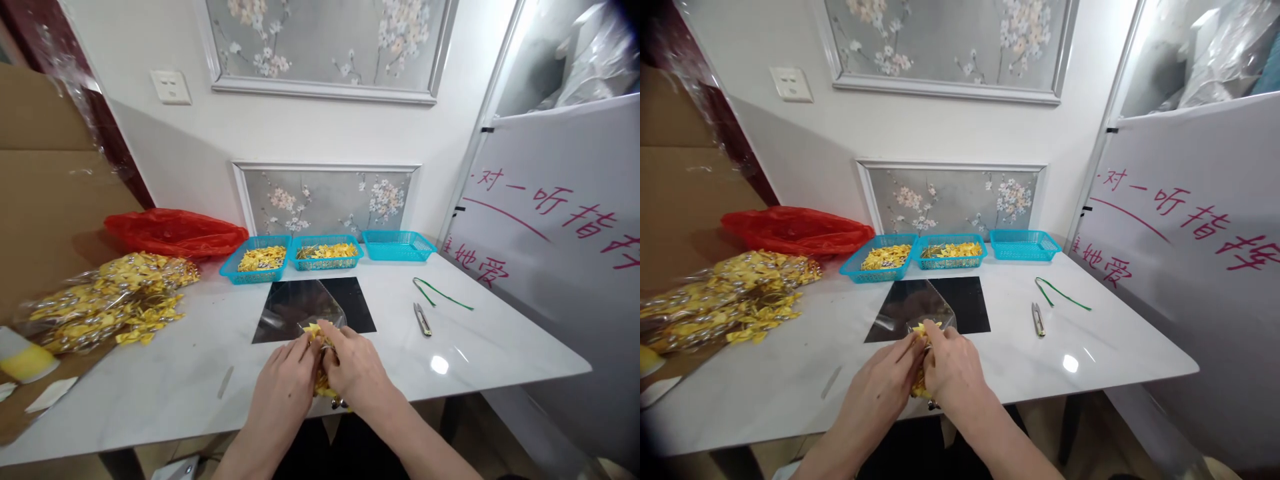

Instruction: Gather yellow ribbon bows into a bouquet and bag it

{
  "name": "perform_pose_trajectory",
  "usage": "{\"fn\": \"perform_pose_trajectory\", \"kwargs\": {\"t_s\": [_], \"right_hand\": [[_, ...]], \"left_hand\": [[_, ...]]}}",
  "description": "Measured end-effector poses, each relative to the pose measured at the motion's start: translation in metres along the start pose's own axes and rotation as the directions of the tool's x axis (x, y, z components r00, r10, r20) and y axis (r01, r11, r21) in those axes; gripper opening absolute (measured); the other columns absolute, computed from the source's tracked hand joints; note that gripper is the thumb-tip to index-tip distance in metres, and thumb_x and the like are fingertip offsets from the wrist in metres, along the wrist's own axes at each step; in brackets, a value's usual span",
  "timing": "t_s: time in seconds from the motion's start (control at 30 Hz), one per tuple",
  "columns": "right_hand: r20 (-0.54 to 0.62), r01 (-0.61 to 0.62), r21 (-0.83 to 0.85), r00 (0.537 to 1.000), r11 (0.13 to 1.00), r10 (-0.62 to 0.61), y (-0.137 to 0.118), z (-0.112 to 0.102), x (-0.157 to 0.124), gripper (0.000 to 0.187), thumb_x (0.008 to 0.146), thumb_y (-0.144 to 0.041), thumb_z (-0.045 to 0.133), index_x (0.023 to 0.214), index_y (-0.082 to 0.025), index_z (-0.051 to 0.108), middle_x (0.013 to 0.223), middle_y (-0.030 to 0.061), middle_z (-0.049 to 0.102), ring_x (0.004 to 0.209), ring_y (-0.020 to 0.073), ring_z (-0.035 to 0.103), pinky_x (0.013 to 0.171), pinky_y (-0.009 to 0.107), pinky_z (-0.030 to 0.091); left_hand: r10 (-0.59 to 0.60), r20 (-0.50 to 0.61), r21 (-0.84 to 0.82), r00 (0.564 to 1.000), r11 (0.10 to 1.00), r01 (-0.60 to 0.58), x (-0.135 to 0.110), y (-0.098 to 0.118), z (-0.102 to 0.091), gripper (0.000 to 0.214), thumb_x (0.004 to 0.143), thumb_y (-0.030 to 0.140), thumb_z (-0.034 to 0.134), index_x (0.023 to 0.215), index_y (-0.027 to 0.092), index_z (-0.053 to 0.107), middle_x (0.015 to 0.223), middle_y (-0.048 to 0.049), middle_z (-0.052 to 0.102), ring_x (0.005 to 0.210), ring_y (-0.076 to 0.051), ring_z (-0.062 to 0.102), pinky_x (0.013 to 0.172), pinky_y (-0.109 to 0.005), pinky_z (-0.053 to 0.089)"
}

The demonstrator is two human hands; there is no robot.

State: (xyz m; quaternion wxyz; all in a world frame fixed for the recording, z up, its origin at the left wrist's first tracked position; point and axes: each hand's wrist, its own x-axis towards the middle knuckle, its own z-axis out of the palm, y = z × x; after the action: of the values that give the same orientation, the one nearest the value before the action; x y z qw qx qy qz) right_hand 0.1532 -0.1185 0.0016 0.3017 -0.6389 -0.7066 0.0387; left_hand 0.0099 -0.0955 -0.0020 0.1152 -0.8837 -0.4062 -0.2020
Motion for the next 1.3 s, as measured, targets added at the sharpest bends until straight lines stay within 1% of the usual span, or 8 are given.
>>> {"fn": "perform_pose_trajectory", "kwargs": {"t_s": [0.13, 0.23, 0.3, 0.4, 0.53, 0.63, 1.0, 1.3], "right_hand": [[-0.093, -0.023, 0.138, 0.995, 0.99, 0.036, 0.01, -0.004, -0.002, 0.037, 0.081, -0.011, 0.044, 0.108, -0.018, 0.068, 0.081, 0.0076, 0.063, 0.072, 0.0179, 0.062, 0.066, 0.026, 0.046], [-0.183, -0.006, 0.281, 0.981, 0.96, 0.059, 0.019, -0.011, -0.004, 0.036, 0.081, -0.012, 0.044, 0.106, -0.016, 0.07, 0.079, 0.0064, 0.061, 0.066, 0.0149, 0.06, 0.063, 0.024, 0.047], [-0.211, 0.01, 0.345, 0.975, 0.939, 0.067, 0.022, -0.016, -0.006, 0.035, 0.08, -0.014, 0.045, 0.105, -0.017, 0.07, 0.074, 0.0044, 0.06, 0.061, 0.0138, 0.058, 0.059, 0.023, 0.046], [-0.207, 0.007, 0.388, 0.975, 0.922, 0.079, 0.02, -0.02, -0.007, 0.035, 0.079, -0.015, 0.047, 0.105, -0.017, 0.071, 0.07, 0.0032, 0.06, 0.059, 0.0135, 0.057, 0.057, 0.024, 0.046], [-0.2, 0.029, 0.405, 0.978, 0.914, 0.057, 0.014, -0.02, -0.009, 0.035, 0.08, -0.017, 0.047, 0.105, -0.015, 0.071, 0.071, 0.0041, 0.061, 0.06, 0.0138, 0.058, 0.057, 0.024, 0.046], [-0.201, 0.022, 0.438, 0.977, 0.899, 0.074, 0.014, -0.021, -0.012, 0.034, 0.08, -0.019, 0.048, 0.104, -0.016, 0.071, 0.071, 0.0039, 0.061, 0.059, 0.0134, 0.057, 0.056, 0.024, 0.046], [-0.138, -0.089, 0.623, 0.965, 0.777, 0.222, 0.019, -0.013, -0.015, 0.031, 0.082, -0.023, 0.05, 0.104, -0.018, 0.071, 0.076, 0.0038, 0.064, 0.063, 0.015, 0.059, 0.059, 0.026, 0.049], [-0.564, 0.152, -0.002, 0.816, 0.988, -0.126, 0.01, 0.006, -0.021, 0.037, 0.088, -0.012, 0.042, 0.118, -0.018, 0.063, 0.073, 0.0039, 0.053, 0.064, 0.0151, 0.053, 0.06, 0.027, 0.048]], "left_hand": [[-0.011, -0.255, -0.125, 0.967, 0.992, -0.022, -0.008, 0.002, -0.016, 0.039, 0.089, 0.018, 0.047, 0.127, 0.025, 0.05, 0.136, -0.0109, 0.051, 0.118, -0.026, 0.054, 0.097, -0.044, 0.047], [-0.394, -0.428, -0.388, 0.813, 0.893, 0.229, -0.028, 0.001, -0.015, 0.061, 0.086, 0.027, 0.053, 0.142, 0.027, 0.027, 0.152, -0.0114, 0.024, 0.137, -0.029, 0.029, 0.108, -0.05, 0.033], [-0.565, -0.22, -0.605, 0.795, 0.718, 0.343, -0.039, 0.003, -0.005, 0.077, 0.084, 0.033, 0.056, 0.147, 0.026, 0.01, 0.154, -0.0116, 0.02, 0.138, -0.029, 0.027, 0.108, -0.05, 0.033], [-0.494, 0.102, -0.832, 0.863, 0.433, 0.347, -0.044, 0.01, 0.013, 0.075, 0.084, 0.037, 0.055, 0.147, 0.025, 0.016, 0.153, -0.0098, 0.027, 0.136, -0.027, 0.033, 0.108, -0.043, 0.034], [-0.546, 0.252, -0.952, 0.799, 0.008, 0.306, -0.029, 0.02, 0.015, 0.06, 0.084, 0.042, 0.054, 0.138, 0.019, 0.039, 0.142, -0.0106, 0.047, 0.128, -0.027, 0.045, 0.105, -0.038, 0.04], [-0.582, 0.331, -0.942, 0.743, -0.162, 0.293, -0.018, 0.019, 0.011, 0.055, 0.084, 0.045, 0.054, 0.132, 0.018, 0.049, 0.136, -0.0093, 0.054, 0.123, -0.027, 0.05, 0.099, -0.038, 0.045], [-0.587, 0.149, -0.926, 0.796, 0.2, 0.32, -0.014, 0.013, 0.026, 0.038, 0.079, 0.032, 0.058, 0.113, 0.018, 0.067, 0.106, -0.0077, 0.073, 0.098, -0.028, 0.066, 0.088, -0.037, 0.049], [-0.562, 0.129, -0.746, 0.817, 0.488, 0.453, -0.035, 0.038, 0.021, 0.063, 0.083, 0.021, 0.046, 0.144, 0.015, 0.031, 0.096, -0.0092, 0.075, 0.063, -0.022, 0.07, 0.062, -0.029, 0.052]]}}
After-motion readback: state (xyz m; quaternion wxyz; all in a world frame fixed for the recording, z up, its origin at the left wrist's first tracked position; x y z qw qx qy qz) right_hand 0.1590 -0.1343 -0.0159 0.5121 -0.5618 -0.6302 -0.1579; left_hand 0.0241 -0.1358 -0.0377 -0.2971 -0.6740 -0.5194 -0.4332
